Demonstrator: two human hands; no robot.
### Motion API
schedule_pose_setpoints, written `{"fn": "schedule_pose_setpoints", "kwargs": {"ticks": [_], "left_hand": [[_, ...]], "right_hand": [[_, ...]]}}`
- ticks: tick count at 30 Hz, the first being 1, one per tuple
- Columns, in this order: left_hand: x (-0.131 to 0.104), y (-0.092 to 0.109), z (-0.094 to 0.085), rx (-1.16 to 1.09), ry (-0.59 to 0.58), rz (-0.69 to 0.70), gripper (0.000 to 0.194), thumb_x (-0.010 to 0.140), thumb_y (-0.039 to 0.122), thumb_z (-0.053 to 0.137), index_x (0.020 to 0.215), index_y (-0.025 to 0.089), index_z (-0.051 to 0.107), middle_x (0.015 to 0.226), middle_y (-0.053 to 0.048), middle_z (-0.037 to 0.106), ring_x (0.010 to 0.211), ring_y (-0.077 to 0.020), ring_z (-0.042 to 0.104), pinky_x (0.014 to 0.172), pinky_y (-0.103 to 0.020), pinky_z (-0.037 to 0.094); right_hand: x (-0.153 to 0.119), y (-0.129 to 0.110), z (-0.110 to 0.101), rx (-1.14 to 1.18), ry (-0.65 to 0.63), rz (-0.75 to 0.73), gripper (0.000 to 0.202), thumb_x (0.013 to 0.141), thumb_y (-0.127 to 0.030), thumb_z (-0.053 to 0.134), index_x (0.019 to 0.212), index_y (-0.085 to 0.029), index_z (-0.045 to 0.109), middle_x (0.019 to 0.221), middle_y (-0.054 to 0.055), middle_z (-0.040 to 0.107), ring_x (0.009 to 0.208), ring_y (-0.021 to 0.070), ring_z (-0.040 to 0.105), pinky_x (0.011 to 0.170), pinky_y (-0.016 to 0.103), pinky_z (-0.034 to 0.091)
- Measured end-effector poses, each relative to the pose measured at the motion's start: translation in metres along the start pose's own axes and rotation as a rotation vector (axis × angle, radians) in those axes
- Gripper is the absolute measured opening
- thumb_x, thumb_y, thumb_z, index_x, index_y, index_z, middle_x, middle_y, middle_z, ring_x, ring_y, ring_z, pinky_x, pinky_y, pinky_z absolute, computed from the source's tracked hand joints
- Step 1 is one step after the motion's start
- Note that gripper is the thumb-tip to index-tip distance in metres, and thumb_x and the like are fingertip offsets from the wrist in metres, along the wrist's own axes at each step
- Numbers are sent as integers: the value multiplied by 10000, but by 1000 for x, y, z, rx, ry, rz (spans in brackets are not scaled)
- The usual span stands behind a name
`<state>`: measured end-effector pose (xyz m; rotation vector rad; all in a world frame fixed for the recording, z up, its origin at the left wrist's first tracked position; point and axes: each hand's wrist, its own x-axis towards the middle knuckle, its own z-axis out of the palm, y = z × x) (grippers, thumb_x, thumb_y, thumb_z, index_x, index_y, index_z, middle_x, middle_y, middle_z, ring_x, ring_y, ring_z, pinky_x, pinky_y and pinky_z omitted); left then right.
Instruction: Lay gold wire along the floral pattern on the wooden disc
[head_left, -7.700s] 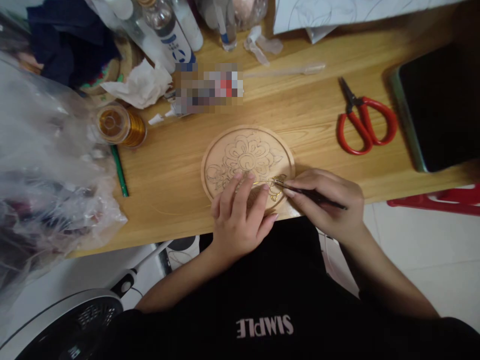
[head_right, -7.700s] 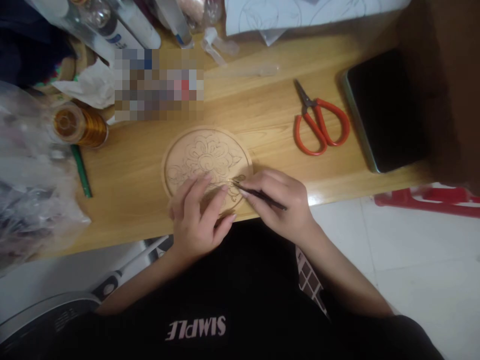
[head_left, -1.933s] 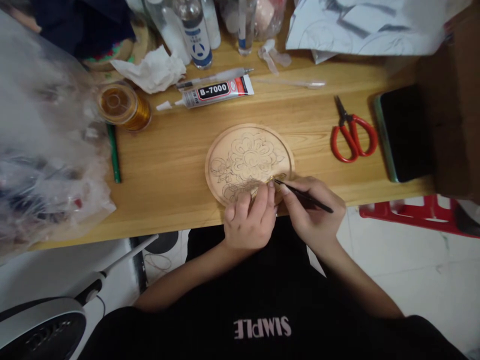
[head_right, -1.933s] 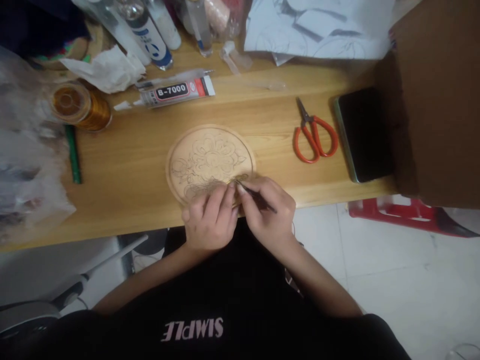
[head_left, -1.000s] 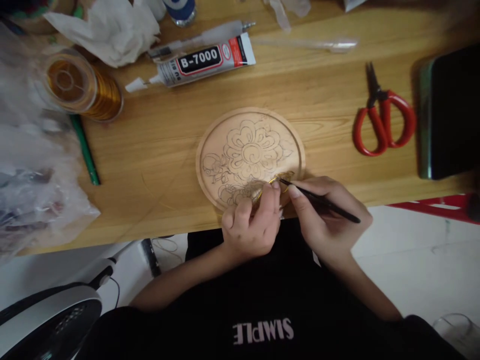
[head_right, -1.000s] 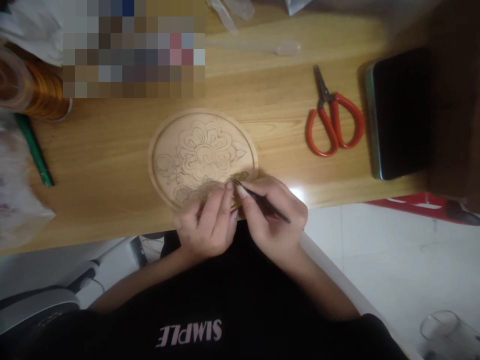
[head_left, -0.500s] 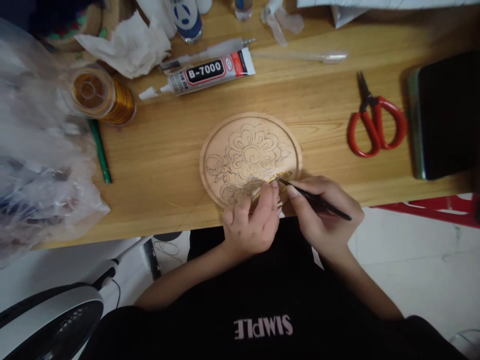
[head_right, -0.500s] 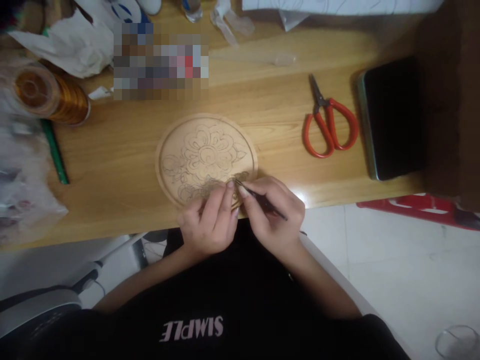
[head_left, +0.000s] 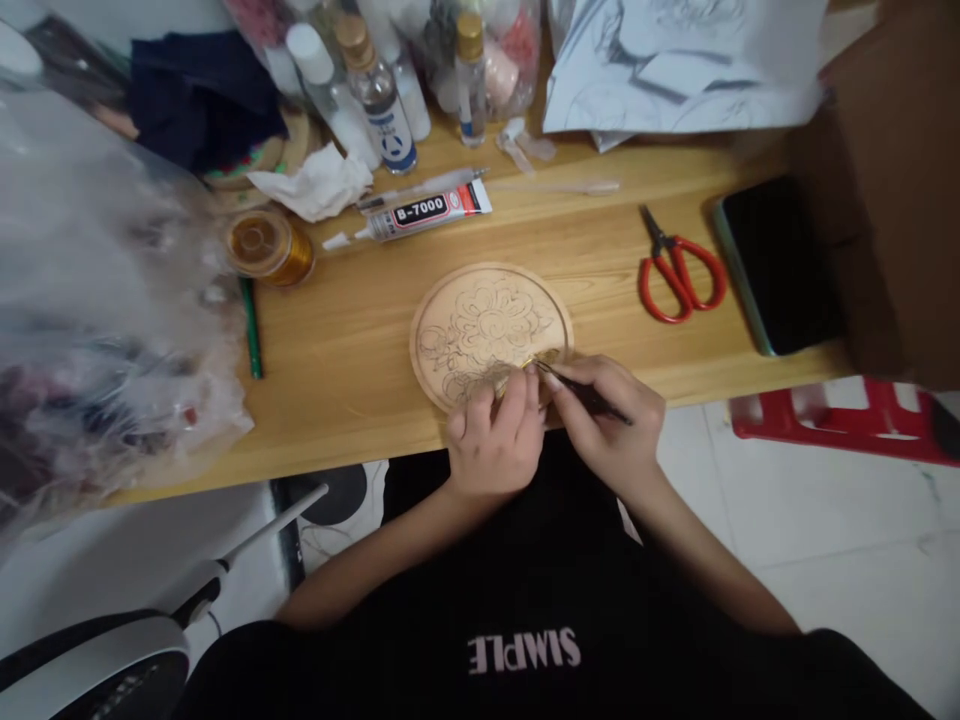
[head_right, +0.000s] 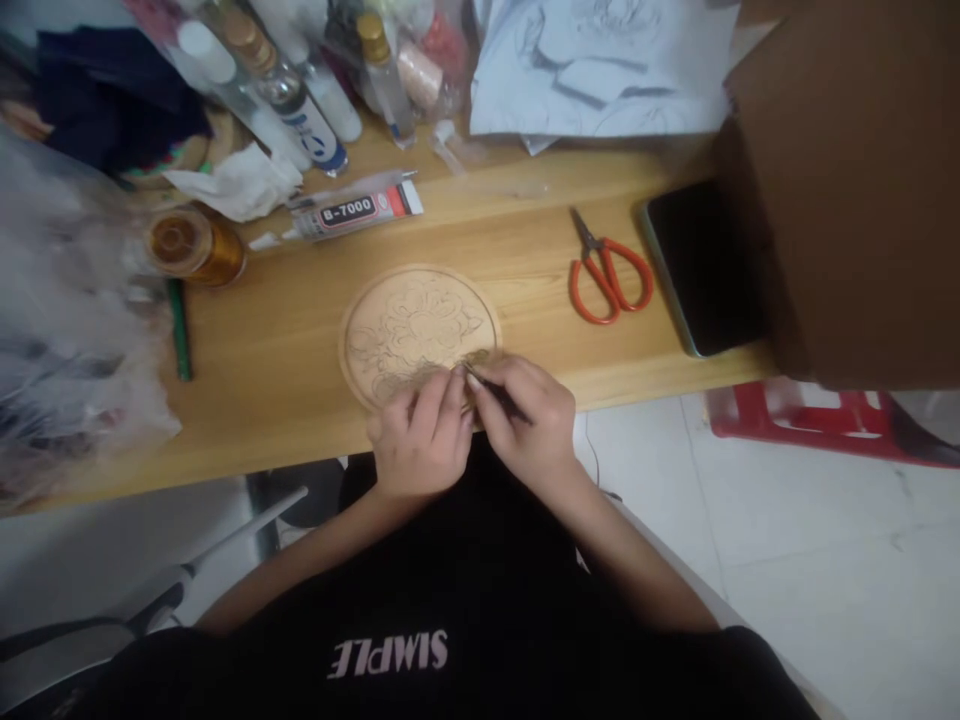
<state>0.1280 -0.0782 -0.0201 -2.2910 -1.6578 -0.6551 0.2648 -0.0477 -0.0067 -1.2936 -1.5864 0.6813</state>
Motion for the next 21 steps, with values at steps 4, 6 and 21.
{"fn": "schedule_pose_setpoints", "kwargs": {"ticks": [4,6,21], "left_hand": [[-2,0,-1,-76,-43,-24,352,953,252,571,1277,144,657,1148,-94,740,944,-254,638,788,-389,384],[-3,0,-2,-74,-47,-28,365,953,258,565,1289,145,652,1165,-108,731,970,-262,638,805,-395,397],[22,-26,-39,-333,-356,-87,382,943,319,567,1305,204,609,1310,-144,587,1218,-319,531,1002,-523,457]], "right_hand": [[2,0,2,73,89,86,48,828,-173,695,866,-199,708,808,3,747,732,137,717,658,268,594],[4,1,3,114,170,131,31,840,-206,691,865,-189,695,799,10,745,719,140,721,649,269,600],[-11,1,-1,136,261,235,153,869,-336,696,906,-189,685,838,25,723,709,139,700,666,285,604]]}}
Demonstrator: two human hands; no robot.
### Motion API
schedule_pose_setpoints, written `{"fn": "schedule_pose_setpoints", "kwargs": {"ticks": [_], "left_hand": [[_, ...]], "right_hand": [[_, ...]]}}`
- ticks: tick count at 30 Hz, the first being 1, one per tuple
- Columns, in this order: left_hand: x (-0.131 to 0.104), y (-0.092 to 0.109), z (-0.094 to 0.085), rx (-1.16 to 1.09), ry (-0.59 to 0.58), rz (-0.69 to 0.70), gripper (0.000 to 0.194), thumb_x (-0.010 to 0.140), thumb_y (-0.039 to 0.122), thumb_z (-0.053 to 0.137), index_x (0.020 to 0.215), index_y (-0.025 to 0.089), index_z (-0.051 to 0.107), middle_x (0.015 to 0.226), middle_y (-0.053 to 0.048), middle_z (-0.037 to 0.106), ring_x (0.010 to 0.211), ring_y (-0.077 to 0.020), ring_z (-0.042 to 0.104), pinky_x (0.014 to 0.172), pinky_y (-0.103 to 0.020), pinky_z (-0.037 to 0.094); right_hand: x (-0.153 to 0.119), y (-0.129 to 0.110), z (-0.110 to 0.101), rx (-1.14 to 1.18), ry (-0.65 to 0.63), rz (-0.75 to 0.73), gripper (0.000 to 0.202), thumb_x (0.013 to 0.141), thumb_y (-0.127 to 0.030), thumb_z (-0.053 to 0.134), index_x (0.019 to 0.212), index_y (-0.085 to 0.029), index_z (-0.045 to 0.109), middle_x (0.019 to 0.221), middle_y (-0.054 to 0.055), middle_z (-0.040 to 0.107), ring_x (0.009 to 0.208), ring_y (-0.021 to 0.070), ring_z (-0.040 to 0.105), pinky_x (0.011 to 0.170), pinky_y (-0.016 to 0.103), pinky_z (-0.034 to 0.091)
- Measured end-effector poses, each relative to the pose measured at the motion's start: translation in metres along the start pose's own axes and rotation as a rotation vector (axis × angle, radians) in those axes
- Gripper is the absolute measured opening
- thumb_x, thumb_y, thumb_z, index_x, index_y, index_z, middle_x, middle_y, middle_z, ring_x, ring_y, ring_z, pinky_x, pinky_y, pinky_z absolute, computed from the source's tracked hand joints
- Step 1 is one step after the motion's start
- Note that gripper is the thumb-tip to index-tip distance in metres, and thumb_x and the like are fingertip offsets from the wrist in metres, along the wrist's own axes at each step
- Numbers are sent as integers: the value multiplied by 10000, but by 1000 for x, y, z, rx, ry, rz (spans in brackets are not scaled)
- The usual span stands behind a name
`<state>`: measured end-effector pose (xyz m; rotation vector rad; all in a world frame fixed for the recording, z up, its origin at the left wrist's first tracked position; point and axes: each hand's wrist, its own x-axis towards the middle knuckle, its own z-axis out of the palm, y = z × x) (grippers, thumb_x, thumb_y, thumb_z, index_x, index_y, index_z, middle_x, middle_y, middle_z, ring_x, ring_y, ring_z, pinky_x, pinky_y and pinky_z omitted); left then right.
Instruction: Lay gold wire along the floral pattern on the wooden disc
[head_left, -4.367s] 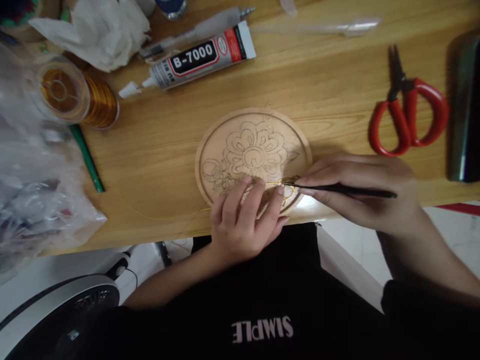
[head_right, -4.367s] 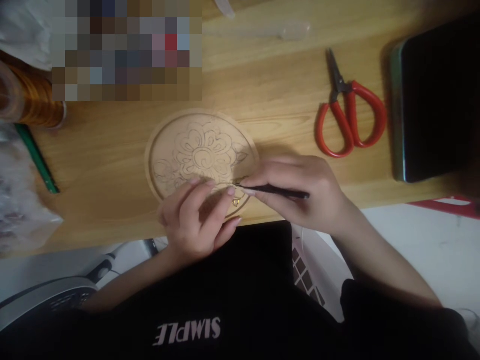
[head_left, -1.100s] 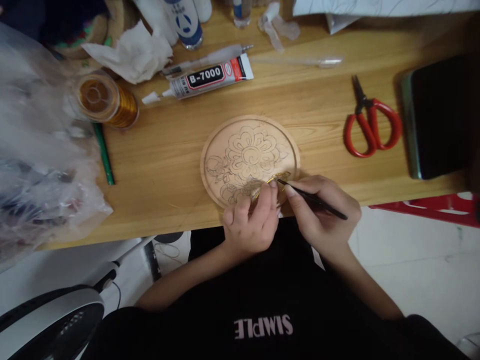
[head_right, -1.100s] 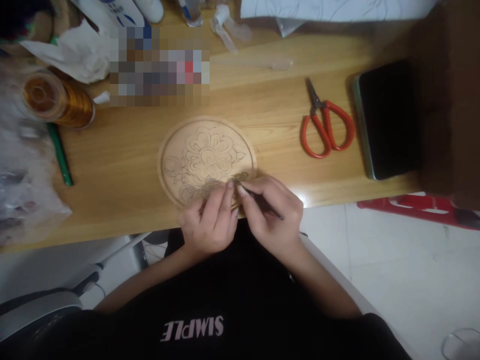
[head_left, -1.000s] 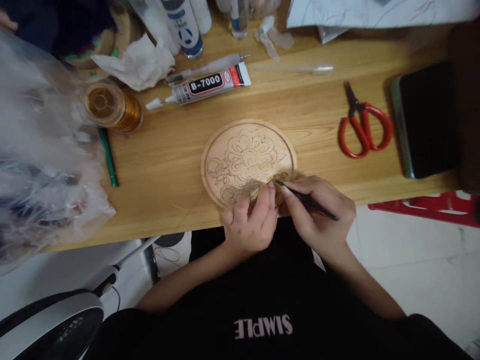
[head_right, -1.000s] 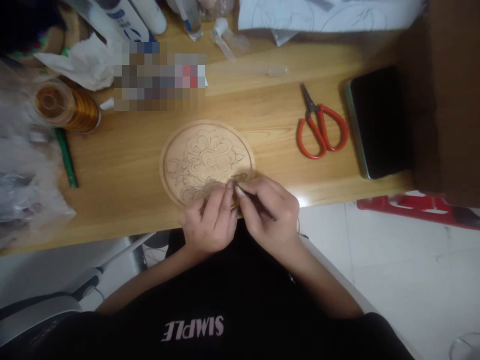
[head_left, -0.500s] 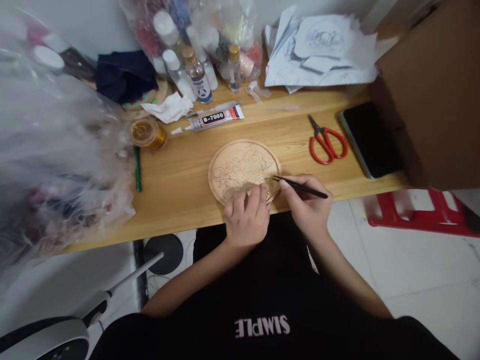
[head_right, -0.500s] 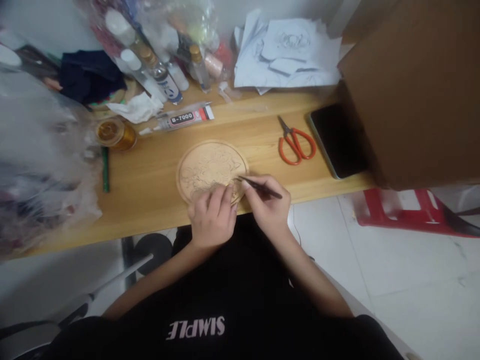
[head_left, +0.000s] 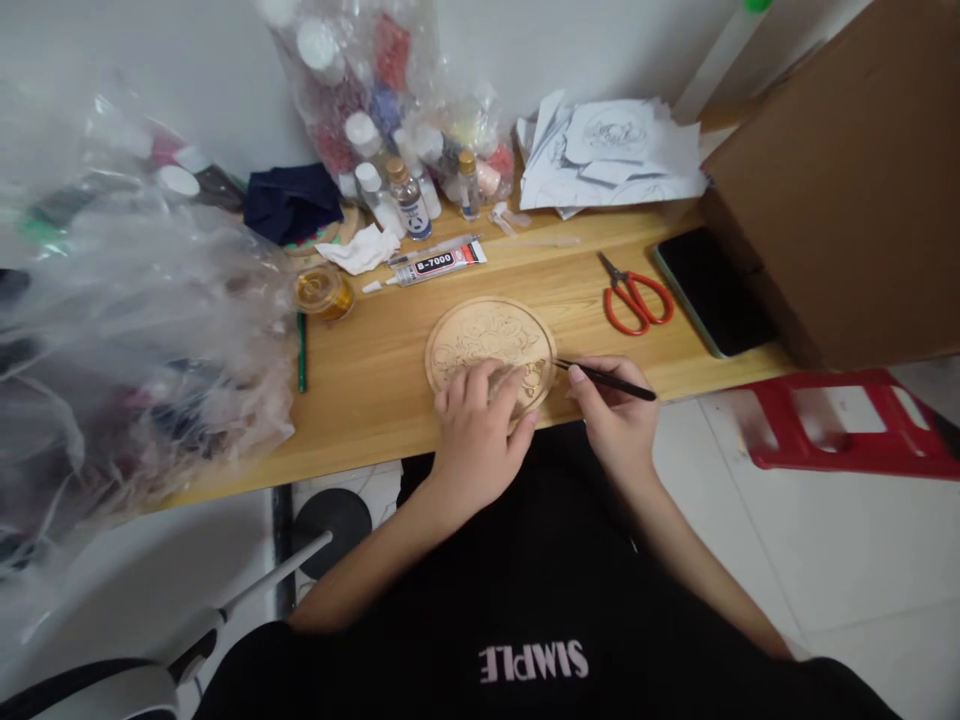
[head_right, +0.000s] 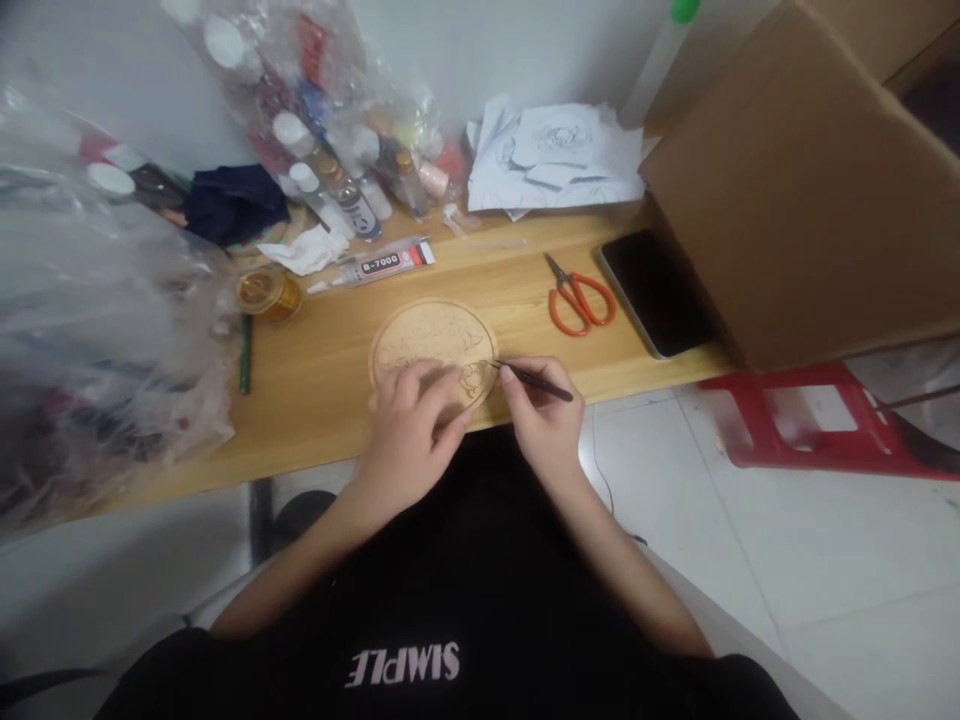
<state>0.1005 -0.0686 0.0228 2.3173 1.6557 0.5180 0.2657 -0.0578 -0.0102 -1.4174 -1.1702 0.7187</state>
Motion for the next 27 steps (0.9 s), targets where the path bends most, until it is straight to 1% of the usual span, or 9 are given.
{"fn": "schedule_pose_setpoints", "kwargs": {"ticks": [3,6,8,10,12,17,21,24,27], "left_hand": [[11,-32,-23,-113,-59,-41,396,948,302,531,1327,197,585,1342,-132,566,1265,-296,518,1082,-516,424],[29,-70,-38,-117,-75,-118,397,939,268,504,1317,174,585,1363,-142,552,1267,-272,524,1119,-469,412],[43,-89,-43,-117,-110,-145,412,922,252,513,1324,186,575,1273,-119,601,1095,-230,614,1017,-421,499],[55,-99,-43,-103,-160,-166,463,892,242,544,1348,159,555,1160,-99,647,879,-186,646,892,-379,550],[64,-99,-42,-74,-200,-174,513,881,223,546,1387,142,528,1068,-84,677,819,-183,644,857,-362,550],[64,-85,-42,22,-239,-205,600,896,178,459,1491,121,412,973,-105,712,951,-288,673,931,-435,505],[52,-80,-46,54,-236,-237,647,878,149,406,1524,135,361,983,-106,729,996,-309,686,935,-437,503],[39,-75,-47,47,-231,-248,664,849,131,412,1512,127,381,930,-89,747,960,-290,704,904,-396,517],[20,-63,-43,23,-224,-248,695,802,111,442,1495,105,393,772,-41,746,832,-246,720,799,-330,538]], "right_hand": [[-5,0,-4,-69,24,-30,161,883,-343,677,932,-190,682,858,29,728,694,139,696,662,285,601],[-10,2,-6,-160,41,-92,180,924,-336,602,1009,-197,680,873,38,730,667,149,684,648,305,592],[-13,2,-5,-225,29,-145,200,938,-316,552,1043,-205,680,904,55,741,716,175,698,696,345,599],[-16,0,-3,-291,-1,-197,202,927,-291,536,1036,-213,688,958,75,751,820,212,712,780,396,600],[-19,-2,1,-355,-41,-239,201,899,-273,547,1023,-216,695,976,88,753,885,242,703,821,437,588],[-24,-4,12,-466,-107,-284,308,844,-220,535,1116,-175,672,1036,138,737,974,298,667,886,513,547],[-9,1,16,-507,-141,-284,348,841,-183,485,1139,-160,663,1107,154,727,1040,301,656,947,514,520],[9,2,11,-532,-155,-273,322,836,-210,509,1111,-163,670,1046,141,738,960,286,670,903,486,534],[21,0,2,-561,-157,-261,290,828,-231,544,1079,-169,675,972,117,741,887,267,673,829,446,549]]}}
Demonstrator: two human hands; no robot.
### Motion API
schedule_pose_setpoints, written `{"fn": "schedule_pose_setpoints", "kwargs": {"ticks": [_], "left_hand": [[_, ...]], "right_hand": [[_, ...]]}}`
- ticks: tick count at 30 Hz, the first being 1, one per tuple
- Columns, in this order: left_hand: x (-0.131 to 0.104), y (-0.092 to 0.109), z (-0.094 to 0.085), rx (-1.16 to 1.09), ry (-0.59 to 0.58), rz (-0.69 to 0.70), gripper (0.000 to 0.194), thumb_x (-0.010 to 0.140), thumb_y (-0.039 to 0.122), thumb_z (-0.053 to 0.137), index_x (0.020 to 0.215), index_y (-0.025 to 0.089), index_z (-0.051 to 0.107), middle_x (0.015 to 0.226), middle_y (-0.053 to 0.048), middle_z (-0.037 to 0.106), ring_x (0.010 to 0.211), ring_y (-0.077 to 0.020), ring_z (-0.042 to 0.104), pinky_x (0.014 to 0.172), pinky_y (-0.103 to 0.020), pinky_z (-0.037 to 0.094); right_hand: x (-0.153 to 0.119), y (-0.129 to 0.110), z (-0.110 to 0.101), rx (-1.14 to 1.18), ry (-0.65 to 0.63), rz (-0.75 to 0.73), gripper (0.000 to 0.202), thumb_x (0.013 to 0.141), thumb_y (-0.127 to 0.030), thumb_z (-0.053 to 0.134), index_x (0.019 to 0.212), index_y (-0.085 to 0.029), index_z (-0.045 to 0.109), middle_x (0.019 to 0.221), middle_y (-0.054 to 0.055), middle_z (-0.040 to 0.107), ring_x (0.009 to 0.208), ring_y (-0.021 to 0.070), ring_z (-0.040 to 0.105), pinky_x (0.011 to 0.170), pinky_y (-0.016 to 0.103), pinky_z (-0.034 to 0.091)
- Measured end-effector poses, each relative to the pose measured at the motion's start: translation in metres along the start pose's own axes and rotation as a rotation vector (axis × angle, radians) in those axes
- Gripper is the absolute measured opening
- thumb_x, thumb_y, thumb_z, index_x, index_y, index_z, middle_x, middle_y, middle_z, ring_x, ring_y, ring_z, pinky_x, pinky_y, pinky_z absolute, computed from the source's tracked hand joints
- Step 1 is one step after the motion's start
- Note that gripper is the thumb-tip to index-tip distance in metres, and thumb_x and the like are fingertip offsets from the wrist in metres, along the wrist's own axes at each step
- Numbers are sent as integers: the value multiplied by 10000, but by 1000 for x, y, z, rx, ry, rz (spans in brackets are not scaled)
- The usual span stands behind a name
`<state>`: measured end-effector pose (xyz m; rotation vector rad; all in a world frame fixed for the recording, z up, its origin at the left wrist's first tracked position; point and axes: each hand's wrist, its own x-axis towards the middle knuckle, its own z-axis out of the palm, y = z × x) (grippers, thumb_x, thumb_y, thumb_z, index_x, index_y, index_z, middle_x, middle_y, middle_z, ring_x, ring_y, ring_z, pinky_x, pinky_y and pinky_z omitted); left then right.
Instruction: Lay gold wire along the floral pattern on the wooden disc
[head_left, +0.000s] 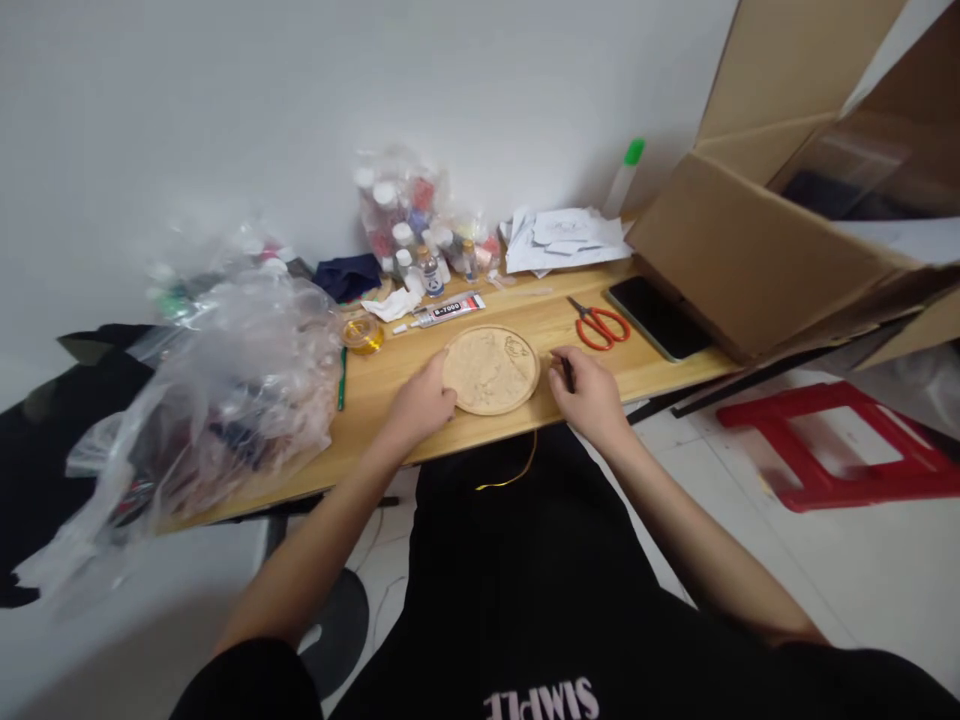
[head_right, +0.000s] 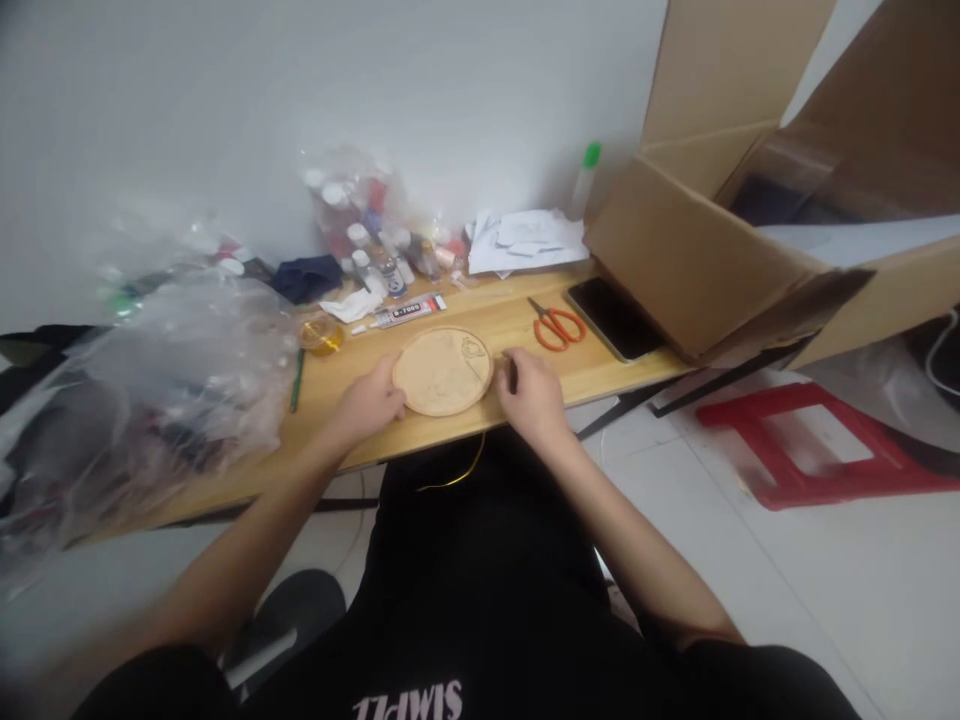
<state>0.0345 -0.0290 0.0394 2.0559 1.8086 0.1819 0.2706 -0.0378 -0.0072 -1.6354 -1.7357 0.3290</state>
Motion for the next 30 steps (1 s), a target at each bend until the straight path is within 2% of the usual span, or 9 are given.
{"fn": "schedule_pose_setpoints", "kwargs": {"ticks": [2,4,8,10,13,16,22,25,30], "left_hand": [[-14,7,8,-7,16,20,662,840,141,448,1495,72,379,707,-34,732,779,-240,719,725,-315,541],[-24,12,13,4,58,56,627,880,227,509,1485,96,405,812,-63,752,793,-248,719,705,-325,544],[-18,1,13,52,257,87,470,941,293,531,1390,155,520,1194,-147,686,1151,-303,641,960,-421,515],[-5,-14,10,77,350,99,439,936,272,571,1357,148,542,1344,-177,589,1296,-337,536,1078,-497,444],[10,-36,14,81,394,153,358,967,323,606,1288,170,580,1302,-126,602,1194,-261,597,1033,-468,506],[11,-44,24,74,442,179,383,971,404,619,1275,175,577,1287,-93,598,1105,-221,628,939,-443,559],[-9,-36,40,42,505,201,275,953,266,605,1205,157,610,1140,-96,661,1072,-232,641,944,-427,561],[-21,-29,45,29,525,214,320,926,186,558,1243,155,584,1148,-113,658,1072,-246,646,948,-436,561],[-34,-19,46,29,531,246,426,872,119,523,1298,119,537,1221,-168,630,1221,-311,588,1016,-502,524]], "right_hand": [[3,4,-6,-13,-24,-2,254,838,-230,564,1060,-177,677,916,89,736,823,232,669,775,398,553],[4,8,-10,-23,-61,-12,210,868,-241,590,1050,-175,672,873,60,722,770,191,659,742,357,553],[9,14,-16,-47,-122,-40,282,953,-395,603,1079,-146,640,933,32,682,800,136,651,767,331,562],[13,15,-19,-60,-123,-68,256,946,-374,601,1070,-155,649,949,50,696,830,159,662,779,340,561],[21,12,-25,-81,-91,-145,208,873,-237,573,1041,-175,678,945,97,737,878,238,685,794,379,554],[28,4,-27,-88,-68,-266,251,855,-208,515,1039,-172,682,980,120,746,915,271,691,831,421,554],[25,-9,2,-85,-126,-507,224,909,-241,510,1037,-175,682,940,120,743,878,265,696,803,423,571],[20,-5,17,-78,-141,-572,259,898,-192,516,1114,-159,656,1019,138,742,977,288,694,858,462,576],[22,5,18,-35,-188,-610,371,868,-125,535,1225,-202,597,1161,121,721,1111,273,678,948,479,569]]}}
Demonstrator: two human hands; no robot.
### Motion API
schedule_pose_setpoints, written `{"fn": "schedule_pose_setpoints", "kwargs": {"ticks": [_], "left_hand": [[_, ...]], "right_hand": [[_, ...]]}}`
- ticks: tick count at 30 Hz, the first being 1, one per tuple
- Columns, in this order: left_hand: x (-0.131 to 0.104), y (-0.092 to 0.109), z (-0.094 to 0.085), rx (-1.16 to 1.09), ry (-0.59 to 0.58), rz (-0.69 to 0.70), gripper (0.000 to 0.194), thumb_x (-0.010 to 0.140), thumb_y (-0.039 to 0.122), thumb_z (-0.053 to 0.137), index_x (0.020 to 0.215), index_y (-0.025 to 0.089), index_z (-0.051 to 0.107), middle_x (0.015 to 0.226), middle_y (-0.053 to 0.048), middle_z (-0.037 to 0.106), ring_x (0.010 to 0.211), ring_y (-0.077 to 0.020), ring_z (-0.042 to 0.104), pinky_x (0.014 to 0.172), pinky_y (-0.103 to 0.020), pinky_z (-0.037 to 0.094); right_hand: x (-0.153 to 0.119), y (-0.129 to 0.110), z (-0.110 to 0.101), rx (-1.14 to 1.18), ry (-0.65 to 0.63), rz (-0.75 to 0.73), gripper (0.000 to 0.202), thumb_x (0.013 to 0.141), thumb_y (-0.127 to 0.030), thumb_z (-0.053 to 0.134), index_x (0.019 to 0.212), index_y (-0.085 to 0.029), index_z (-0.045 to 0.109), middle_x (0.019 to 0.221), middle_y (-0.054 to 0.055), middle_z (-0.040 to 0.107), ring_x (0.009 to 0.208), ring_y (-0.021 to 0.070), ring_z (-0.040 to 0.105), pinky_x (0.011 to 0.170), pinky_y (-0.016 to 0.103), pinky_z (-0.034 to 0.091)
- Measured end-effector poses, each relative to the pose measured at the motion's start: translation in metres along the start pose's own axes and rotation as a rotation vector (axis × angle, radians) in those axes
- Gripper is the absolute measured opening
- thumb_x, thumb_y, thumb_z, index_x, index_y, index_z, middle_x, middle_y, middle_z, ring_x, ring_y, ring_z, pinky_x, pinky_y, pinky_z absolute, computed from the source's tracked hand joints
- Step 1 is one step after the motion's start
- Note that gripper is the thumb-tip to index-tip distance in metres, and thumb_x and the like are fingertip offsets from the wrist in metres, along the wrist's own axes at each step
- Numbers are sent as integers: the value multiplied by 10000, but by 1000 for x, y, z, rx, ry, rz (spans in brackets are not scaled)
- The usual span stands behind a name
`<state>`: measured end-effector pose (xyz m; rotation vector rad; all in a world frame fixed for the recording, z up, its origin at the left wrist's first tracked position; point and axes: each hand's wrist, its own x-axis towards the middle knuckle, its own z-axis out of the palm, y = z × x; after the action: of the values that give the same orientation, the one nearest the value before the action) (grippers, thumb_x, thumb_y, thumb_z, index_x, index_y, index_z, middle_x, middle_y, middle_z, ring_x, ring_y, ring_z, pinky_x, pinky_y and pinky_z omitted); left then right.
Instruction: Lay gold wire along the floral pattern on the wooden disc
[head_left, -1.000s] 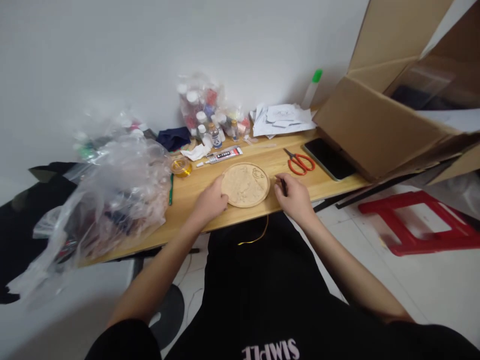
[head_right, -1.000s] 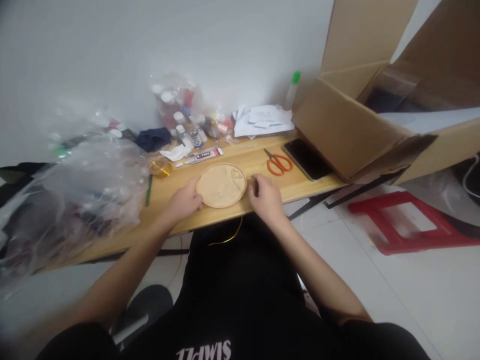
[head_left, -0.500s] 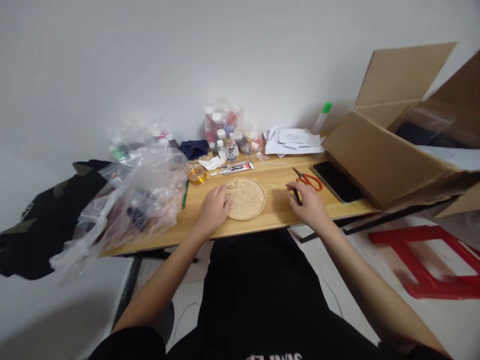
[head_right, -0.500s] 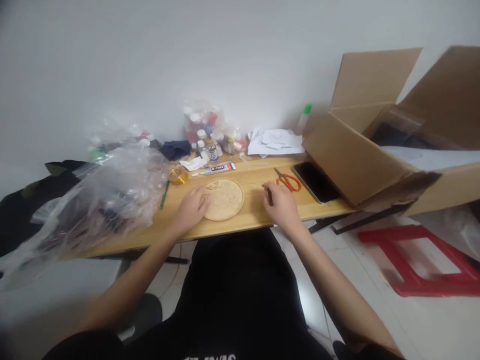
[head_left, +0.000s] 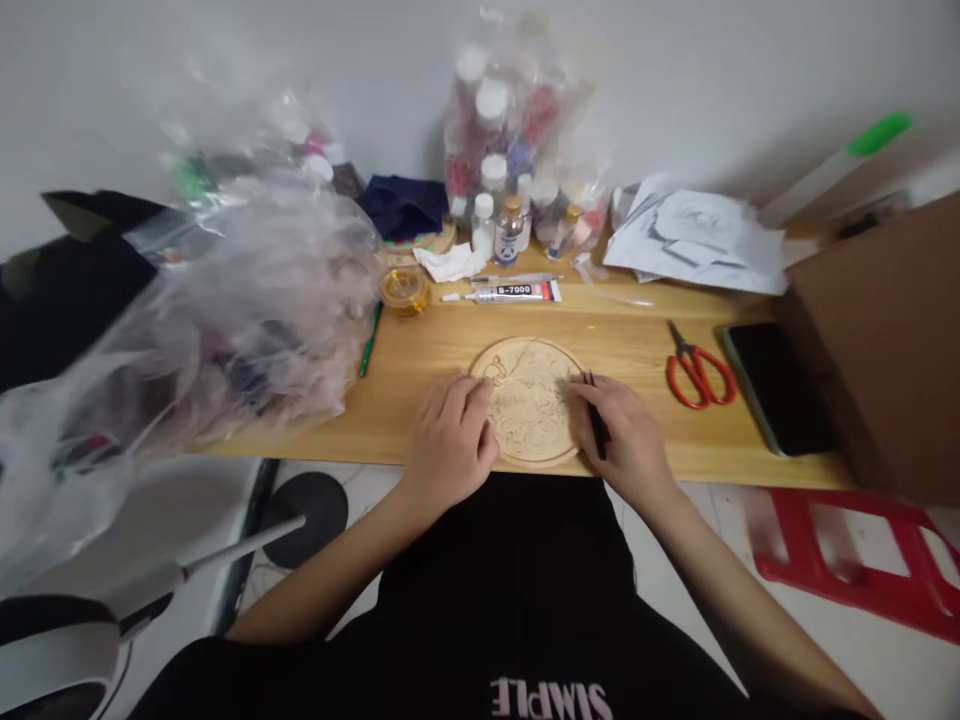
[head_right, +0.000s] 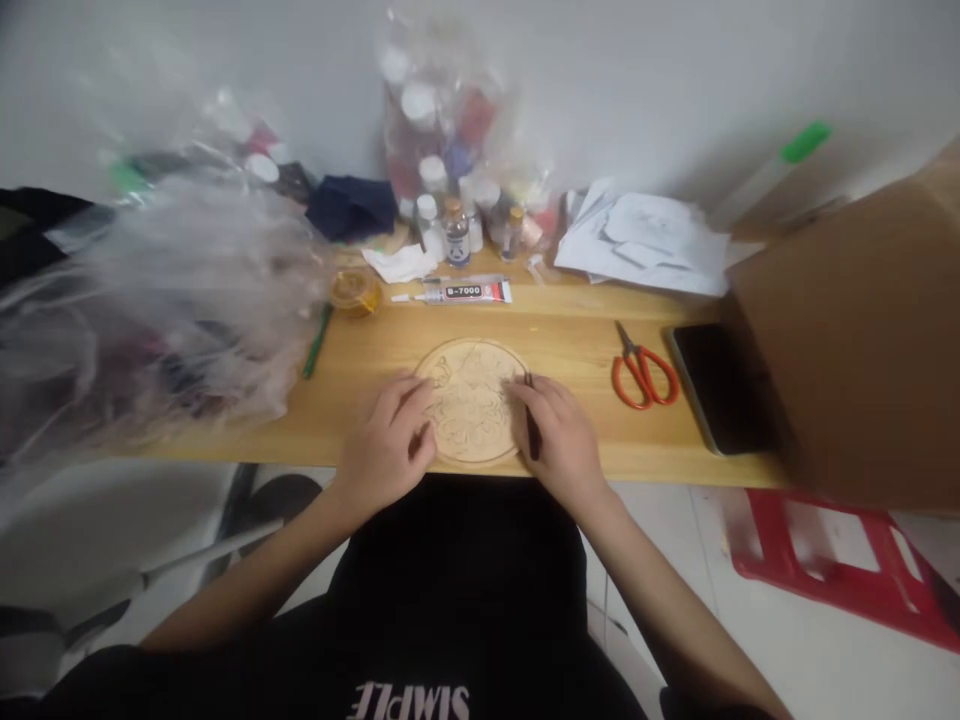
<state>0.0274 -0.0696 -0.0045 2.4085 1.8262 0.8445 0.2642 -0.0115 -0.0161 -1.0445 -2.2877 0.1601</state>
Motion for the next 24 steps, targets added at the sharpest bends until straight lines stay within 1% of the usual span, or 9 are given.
{"fn": "schedule_pose_setpoints", "kwargs": {"ticks": [3,5,7,9,11,14,17,19,24], "left_hand": [[3,-5,-3,-24,-28,47,438,854,145,556,1291,131,535,1272,-169,621,1280,-318,564,1062,-513,501],[7,-14,-4,-21,-56,121,402,884,204,579,1274,113,546,1296,-185,622,1288,-328,568,1067,-510,503],[11,-24,-5,6,-97,211,398,925,286,584,1268,86,555,1327,-207,614,1302,-341,563,1065,-504,506],[14,-33,-6,27,-137,266,406,961,342,556,1276,86,560,1358,-204,603,1319,-330,555,1076,-485,498],[17,-39,-7,25,-181,298,421,979,376,537,1283,86,562,1375,-201,596,1330,-325,548,1089,-478,486],[20,-42,-7,1,-249,322,466,980,409,542,1285,57,563,1365,-225,597,1326,-347,550,1078,-481,490],[22,-42,-7,-16,-235,288,472,995,415,511,1312,67,551,1372,-217,596,1334,-330,547,1089,-463,479],[22,-41,-8,-9,-242,285,464,998,414,508,1314,77,553,1378,-212,595,1330,-323,553,1087,-456,478],[24,-42,-10,8,-258,304,415,1002,393,508,1256,75,585,1347,-214,622,1293,-330,589,1040,-450,509]], "right_hand": [[2,5,-4,35,-44,4,372,868,-122,559,1231,-196,590,1187,133,711,1127,278,679,958,482,573],[5,7,-7,44,-71,8,354,870,-126,580,1218,-188,595,1183,142,711,1121,287,684,946,485,579],[10,7,-11,35,-70,2,319,868,-124,608,1181,-182,612,1139,143,725,1076,289,702,908,472,591],[16,6,-15,46,-50,-6,283,857,-118,645,1134,-174,634,1062,135,743,1005,278,719,865,442,597],[24,3,-20,145,-62,5,284,856,-100,653,1132,-167,641,1005,119,750,964,251,723,855,400,592],[35,-2,-24,377,-157,81,404,869,-81,633,1255,-190,592,1050,87,752,958,200,727,848,334,594],[44,-7,-22,502,-253,195,481,862,-99,661,1313,-227,554,1086,54,754,954,176,742,831,291,609],[50,-9,-20,536,-299,215,428,859,-103,674,1261,-230,597,1083,40,758,940,162,748,829,267,613],[65,-11,-10,542,-330,140,297,874,-102,671,1151,-208,694,1070,45,763,974,155,740,852,258,615]]}}
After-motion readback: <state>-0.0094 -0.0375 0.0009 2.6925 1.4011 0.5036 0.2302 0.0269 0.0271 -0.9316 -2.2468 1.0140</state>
